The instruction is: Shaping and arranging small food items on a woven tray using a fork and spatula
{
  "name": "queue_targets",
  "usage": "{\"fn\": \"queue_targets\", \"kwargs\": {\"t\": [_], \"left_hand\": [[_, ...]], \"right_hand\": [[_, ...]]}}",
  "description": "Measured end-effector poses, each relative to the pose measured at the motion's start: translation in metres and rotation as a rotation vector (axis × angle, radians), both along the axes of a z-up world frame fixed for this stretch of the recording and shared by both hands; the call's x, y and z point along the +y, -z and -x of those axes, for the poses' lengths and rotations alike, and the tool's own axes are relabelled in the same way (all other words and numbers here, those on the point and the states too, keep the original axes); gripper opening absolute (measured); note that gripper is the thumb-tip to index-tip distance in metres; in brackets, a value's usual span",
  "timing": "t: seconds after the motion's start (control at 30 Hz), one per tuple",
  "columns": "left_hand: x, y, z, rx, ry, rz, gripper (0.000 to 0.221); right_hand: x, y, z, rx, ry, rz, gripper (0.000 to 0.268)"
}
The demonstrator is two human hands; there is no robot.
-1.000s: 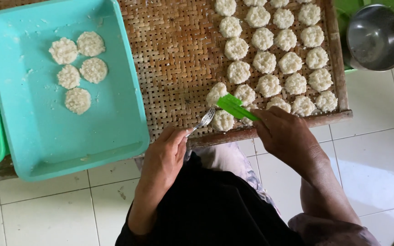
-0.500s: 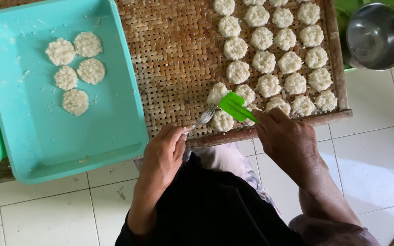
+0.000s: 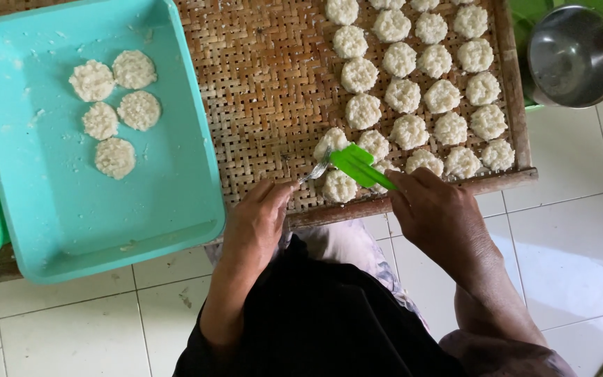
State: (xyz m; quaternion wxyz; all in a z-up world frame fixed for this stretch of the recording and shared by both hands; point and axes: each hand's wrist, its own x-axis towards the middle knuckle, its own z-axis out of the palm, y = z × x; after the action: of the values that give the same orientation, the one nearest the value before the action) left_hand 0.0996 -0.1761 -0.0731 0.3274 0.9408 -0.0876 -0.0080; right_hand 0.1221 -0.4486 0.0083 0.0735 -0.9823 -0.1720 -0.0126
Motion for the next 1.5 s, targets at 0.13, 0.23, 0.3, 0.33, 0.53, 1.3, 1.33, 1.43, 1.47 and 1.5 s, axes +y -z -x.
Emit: {"fn": "queue_targets", "kwargs": {"t": [0.13, 0.23, 0.3, 0.33, 0.53, 1.3, 1.33, 1.43, 1.47, 1.5], "left_hand": [[-0.004, -0.002, 0.001, -0.083, 0.056, -0.023, 0.035], [-0.013, -0.007, -0.001, -0.053, 0.054, 0.028, 0.033], [-0.016, 0.002, -0.006, -0.045, 0.086, -0.039, 0.036], [-0.016, 0.002, -0.007, -0.048, 0.086, -0.039, 0.036], [-0.012, 0.005, -0.009, -0.057, 0.086, -0.091, 0.037], [0.008, -0.019, 0.022, -0.003, -0.108, 0.155, 0.023], [0.007, -0.018, 0.02, -0.005, -0.111, 0.157, 0.023], [0.002, -0.016, 0.014, 0.002, -0.112, 0.194, 0.024], [0.002, -0.017, 0.013, -0.004, -0.112, 0.199, 0.024], [0.001, -0.017, 0.012, -0.01, -0.115, 0.201, 0.024]], "right_hand": [[0.002, 0.002, 0.0, -0.005, -0.001, 0.011, 0.022], [0.002, 0.005, 0.002, -0.016, -0.006, 0.01, 0.022], [0.003, 0.002, 0.002, -0.05, -0.014, 0.038, 0.024], [0.004, 0.001, 0.002, -0.052, -0.014, 0.038, 0.024], [0.002, -0.015, 0.001, -0.027, 0.007, -0.048, 0.022], [0.007, -0.007, -0.01, -0.045, -0.02, -0.407, 0.019], [0.007, -0.007, -0.009, -0.046, -0.023, -0.406, 0.019], [0.004, -0.008, -0.004, -0.016, -0.017, -0.416, 0.02], [0.003, -0.009, -0.003, -0.023, -0.012, -0.416, 0.02], [0.002, -0.009, -0.002, -0.027, -0.009, -0.417, 0.02]]}}
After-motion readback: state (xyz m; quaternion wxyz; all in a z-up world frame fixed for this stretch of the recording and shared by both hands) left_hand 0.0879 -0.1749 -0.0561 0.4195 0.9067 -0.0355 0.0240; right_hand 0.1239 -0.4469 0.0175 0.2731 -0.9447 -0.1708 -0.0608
